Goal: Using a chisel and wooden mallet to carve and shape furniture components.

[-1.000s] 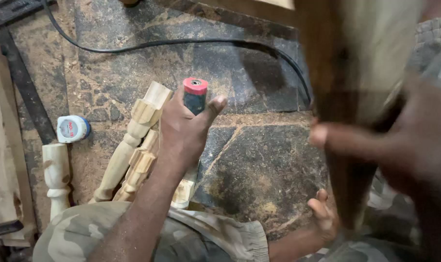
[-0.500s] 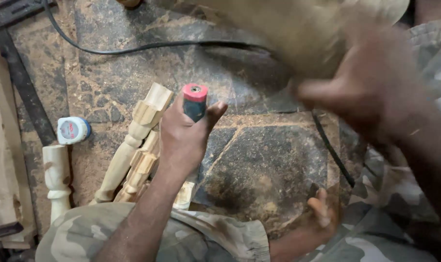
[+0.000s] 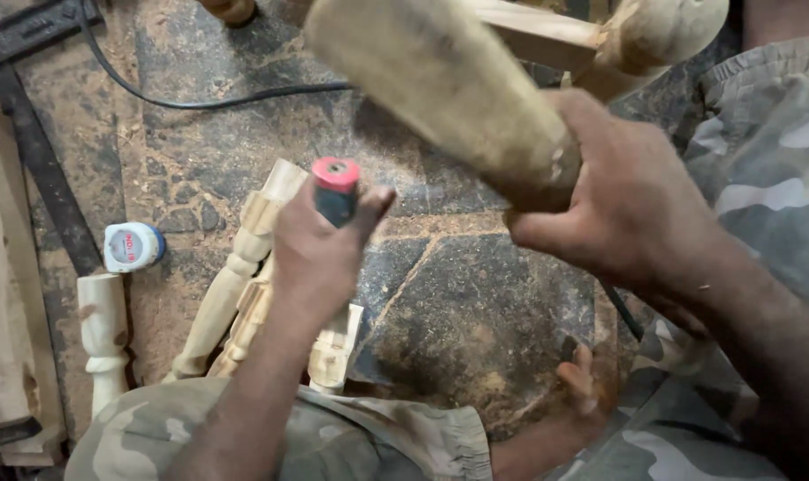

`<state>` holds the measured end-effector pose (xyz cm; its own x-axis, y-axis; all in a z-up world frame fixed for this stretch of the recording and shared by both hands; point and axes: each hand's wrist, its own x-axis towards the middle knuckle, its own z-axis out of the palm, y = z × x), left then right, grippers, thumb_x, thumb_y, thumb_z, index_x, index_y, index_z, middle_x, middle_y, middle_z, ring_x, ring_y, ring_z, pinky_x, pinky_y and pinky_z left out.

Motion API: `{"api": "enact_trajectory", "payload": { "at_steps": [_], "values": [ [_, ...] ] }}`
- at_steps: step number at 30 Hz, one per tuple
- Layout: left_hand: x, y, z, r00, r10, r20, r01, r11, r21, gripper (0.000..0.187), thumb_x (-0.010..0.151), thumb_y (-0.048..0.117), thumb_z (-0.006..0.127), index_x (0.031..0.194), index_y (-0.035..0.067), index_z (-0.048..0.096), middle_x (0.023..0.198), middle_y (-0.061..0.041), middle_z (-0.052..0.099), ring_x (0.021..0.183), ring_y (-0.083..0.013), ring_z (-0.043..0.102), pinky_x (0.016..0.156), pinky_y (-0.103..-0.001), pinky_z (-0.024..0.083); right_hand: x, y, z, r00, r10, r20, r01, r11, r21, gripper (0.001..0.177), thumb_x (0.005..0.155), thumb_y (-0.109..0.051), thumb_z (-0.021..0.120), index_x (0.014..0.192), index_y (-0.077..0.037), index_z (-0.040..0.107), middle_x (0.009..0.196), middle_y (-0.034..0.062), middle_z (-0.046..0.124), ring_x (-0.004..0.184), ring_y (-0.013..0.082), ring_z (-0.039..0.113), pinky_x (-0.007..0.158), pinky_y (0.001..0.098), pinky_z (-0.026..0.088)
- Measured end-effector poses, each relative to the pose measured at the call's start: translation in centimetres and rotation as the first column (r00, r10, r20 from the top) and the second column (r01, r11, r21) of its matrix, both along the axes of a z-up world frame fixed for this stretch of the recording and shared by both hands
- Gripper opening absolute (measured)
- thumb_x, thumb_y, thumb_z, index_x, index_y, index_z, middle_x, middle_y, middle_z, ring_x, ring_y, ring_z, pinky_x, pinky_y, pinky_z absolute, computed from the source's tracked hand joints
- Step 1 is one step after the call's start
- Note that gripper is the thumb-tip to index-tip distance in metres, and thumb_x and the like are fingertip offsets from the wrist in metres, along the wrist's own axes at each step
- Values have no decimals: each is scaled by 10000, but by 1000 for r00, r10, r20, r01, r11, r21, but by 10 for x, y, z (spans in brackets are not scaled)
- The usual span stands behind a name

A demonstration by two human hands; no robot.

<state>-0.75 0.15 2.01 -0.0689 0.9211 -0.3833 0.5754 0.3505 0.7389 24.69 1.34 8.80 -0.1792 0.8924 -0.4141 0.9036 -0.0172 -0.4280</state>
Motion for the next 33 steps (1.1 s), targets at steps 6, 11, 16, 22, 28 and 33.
{"api": "enact_trajectory", "payload": {
  "at_steps": [6,11,16,22,28,33],
  "values": [
    [-19,-6,-12,998,44,43,-47,996,73,432,850,480,783,898,78,636,756,-31,658,693,-145,608,647,-343,517,44,16,-39,995,-29,-92,59,936,347,943,724,-380,929,1385,85,443,1097,279,620,921,354,662,731,483,591],
    [-20,-10,-3,997,25,72,-35,989,142,422,849,461,779,1002,82,676,800,-5,702,713,-117,651,679,-317,530,77,35,-132,991,45,-125,-53,996,-65,402,840,-276,502,1189,-81,541,916,110,589,742,213,586,651,311,521],
    [-17,-14,2,994,60,96,-69,993,97,363,853,400,778,1007,86,679,768,-15,685,671,-123,620,631,-321,500,-4,-4,0,959,172,225,-158,984,-82,775,749,-302,846,1421,-130,501,1103,85,706,865,221,709,721,382,629],
    [-5,-18,-6,992,44,116,-65,979,192,365,893,382,800,917,50,652,765,-27,666,691,-132,604,638,-324,504,26,9,27,945,-316,88,324,940,-106,811,809,-342,834,1468,-40,471,1147,220,685,954,333,715,763,430,621],
    [1,-33,3,996,20,84,-33,988,152,333,902,387,763,883,80,637,735,-23,697,635,-127,655,595,-331,524,-27,2,51,974,-73,216,134,949,-285,425,949,-230,638,1369,-186,600,1238,110,614,1042,287,673,815,395,595],
    [-13,-46,17,991,52,126,-66,992,108,191,936,280,714,879,106,658,759,-11,711,603,-106,643,531,-295,522,-12,-34,27,987,143,79,-137,988,-74,916,710,-325,846,1522,-174,451,1079,117,733,952,261,753,862,425,619]
  ]
}}
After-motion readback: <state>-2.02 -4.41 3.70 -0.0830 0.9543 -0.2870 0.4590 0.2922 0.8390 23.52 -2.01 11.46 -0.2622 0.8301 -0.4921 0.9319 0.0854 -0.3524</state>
